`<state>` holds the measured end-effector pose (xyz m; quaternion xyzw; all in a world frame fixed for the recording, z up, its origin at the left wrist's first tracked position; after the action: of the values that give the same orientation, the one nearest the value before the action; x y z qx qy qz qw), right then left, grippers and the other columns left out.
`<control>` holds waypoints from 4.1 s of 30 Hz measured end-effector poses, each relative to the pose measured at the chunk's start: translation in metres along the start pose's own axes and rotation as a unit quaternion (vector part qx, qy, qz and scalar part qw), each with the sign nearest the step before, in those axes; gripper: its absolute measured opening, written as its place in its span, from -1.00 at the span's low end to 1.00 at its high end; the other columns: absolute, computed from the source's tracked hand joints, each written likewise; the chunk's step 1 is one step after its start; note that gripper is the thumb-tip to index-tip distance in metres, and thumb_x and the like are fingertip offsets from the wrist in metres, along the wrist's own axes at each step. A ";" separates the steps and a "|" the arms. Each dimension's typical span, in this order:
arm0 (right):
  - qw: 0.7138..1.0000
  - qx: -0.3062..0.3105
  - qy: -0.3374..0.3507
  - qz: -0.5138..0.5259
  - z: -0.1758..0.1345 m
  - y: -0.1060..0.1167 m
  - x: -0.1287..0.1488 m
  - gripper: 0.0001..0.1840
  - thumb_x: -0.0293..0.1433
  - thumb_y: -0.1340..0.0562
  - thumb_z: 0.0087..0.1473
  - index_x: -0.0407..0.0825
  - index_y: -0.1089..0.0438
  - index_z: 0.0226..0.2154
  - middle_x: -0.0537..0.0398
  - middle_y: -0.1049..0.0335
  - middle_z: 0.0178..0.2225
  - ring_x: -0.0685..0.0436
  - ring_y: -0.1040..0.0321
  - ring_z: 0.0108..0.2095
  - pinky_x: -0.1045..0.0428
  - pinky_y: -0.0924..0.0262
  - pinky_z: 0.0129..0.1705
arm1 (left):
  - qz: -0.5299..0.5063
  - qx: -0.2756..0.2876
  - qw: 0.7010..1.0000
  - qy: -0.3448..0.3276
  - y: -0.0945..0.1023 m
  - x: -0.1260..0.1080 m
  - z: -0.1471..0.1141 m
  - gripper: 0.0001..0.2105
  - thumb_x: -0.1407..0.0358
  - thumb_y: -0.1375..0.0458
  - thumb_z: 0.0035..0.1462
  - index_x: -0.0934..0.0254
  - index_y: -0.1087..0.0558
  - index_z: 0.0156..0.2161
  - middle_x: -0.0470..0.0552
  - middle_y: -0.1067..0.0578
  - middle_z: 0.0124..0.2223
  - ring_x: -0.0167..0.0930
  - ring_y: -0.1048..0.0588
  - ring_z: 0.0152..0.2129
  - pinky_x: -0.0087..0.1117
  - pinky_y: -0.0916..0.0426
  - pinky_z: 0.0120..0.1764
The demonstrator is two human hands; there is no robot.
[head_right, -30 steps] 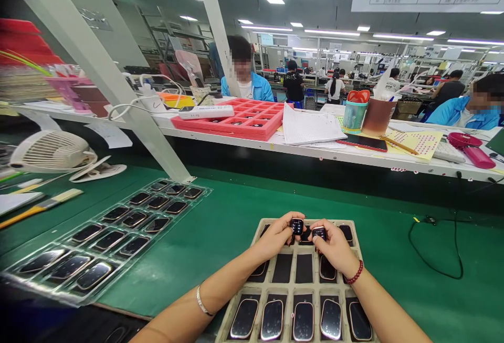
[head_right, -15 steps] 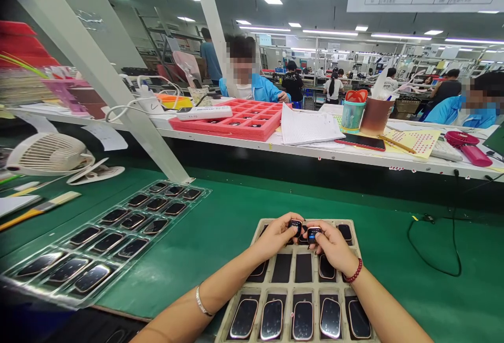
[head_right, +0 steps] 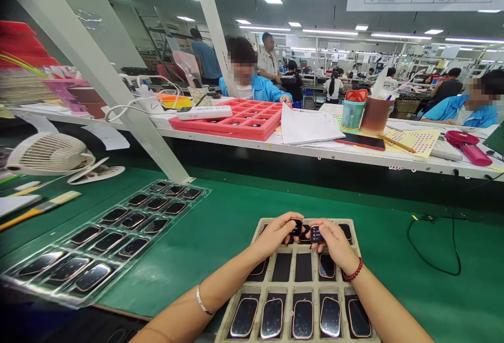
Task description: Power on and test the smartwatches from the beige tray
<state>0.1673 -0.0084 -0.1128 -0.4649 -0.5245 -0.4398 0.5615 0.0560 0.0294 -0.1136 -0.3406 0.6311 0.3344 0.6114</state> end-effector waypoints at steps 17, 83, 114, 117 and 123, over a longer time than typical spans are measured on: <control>0.999 0.012 0.015 -0.029 0.001 -0.002 -0.001 -0.74 -0.33 -0.12 0.07 -0.03 -0.30 -0.15 0.04 -0.40 -0.30 -0.02 -0.34 -0.44 0.06 -0.23 -0.45 | -0.021 0.015 0.999 -0.027 -0.005 -0.008 -0.002 -0.81 0.39 -0.05 0.02 0.33 -0.33 -0.20 -0.04 -0.44 -0.38 -0.54 -0.38 -0.57 -0.49 -0.27 -0.46; 0.999 0.017 0.027 -0.027 0.000 -0.003 -0.001 -0.63 -0.45 -0.13 0.02 0.04 -0.25 -0.06 0.02 -0.38 -0.15 -0.06 -0.38 -0.34 0.05 -0.29 -0.39 | 0.004 0.000 0.999 -0.040 -0.002 -0.012 -0.001 -0.61 0.57 -0.06 -0.17 0.33 -0.29 -0.14 -0.02 -0.43 -0.32 -0.47 -0.40 -0.42 -0.49 -0.24 -0.39; 0.999 0.028 0.021 -0.026 0.001 -0.004 0.000 -0.56 -0.53 -0.11 -0.05 0.06 -0.26 -0.06 0.05 -0.37 -0.18 -0.06 -0.39 -0.33 0.03 -0.29 -0.33 | -0.016 0.027 0.998 -0.048 -0.006 -0.001 0.003 -0.60 0.56 -0.08 -0.15 0.31 -0.28 -0.12 0.04 -0.45 -0.24 -0.39 -0.44 -0.31 -0.42 -0.30 -0.30; 0.999 0.023 0.015 -0.029 0.000 -0.004 0.000 -0.58 -0.52 -0.13 -0.05 0.05 -0.27 -0.08 0.04 -0.37 -0.16 -0.07 -0.40 -0.31 0.04 -0.28 -0.34 | -0.028 0.025 0.999 -0.040 -0.005 -0.001 0.003 -0.64 0.54 -0.06 -0.13 0.32 -0.29 -0.13 0.01 -0.45 -0.28 -0.46 -0.43 -0.43 -0.43 -0.29 -0.34; 0.999 0.026 0.015 -0.023 0.001 -0.004 0.000 -0.67 -0.40 -0.12 0.04 0.02 -0.29 -0.09 0.02 -0.38 -0.19 -0.04 -0.39 -0.37 0.04 -0.27 -0.39 | -0.022 0.021 0.999 -0.043 -0.004 -0.002 0.002 -0.60 0.54 -0.10 -0.16 0.30 -0.28 -0.12 -0.01 -0.43 -0.28 -0.43 -0.43 -0.37 -0.43 -0.29 -0.32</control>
<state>0.1631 -0.0085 -0.1128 -0.4318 -0.5376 -0.4456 0.5710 0.0608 0.0284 -0.1119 -0.3265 0.6033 0.3222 0.6524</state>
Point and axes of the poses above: each hand's wrist, its own z-axis towards the middle knuckle, its own y-axis out of the back of the hand, x = y × z, the point moved 10 cm from there along z, towards the middle knuckle
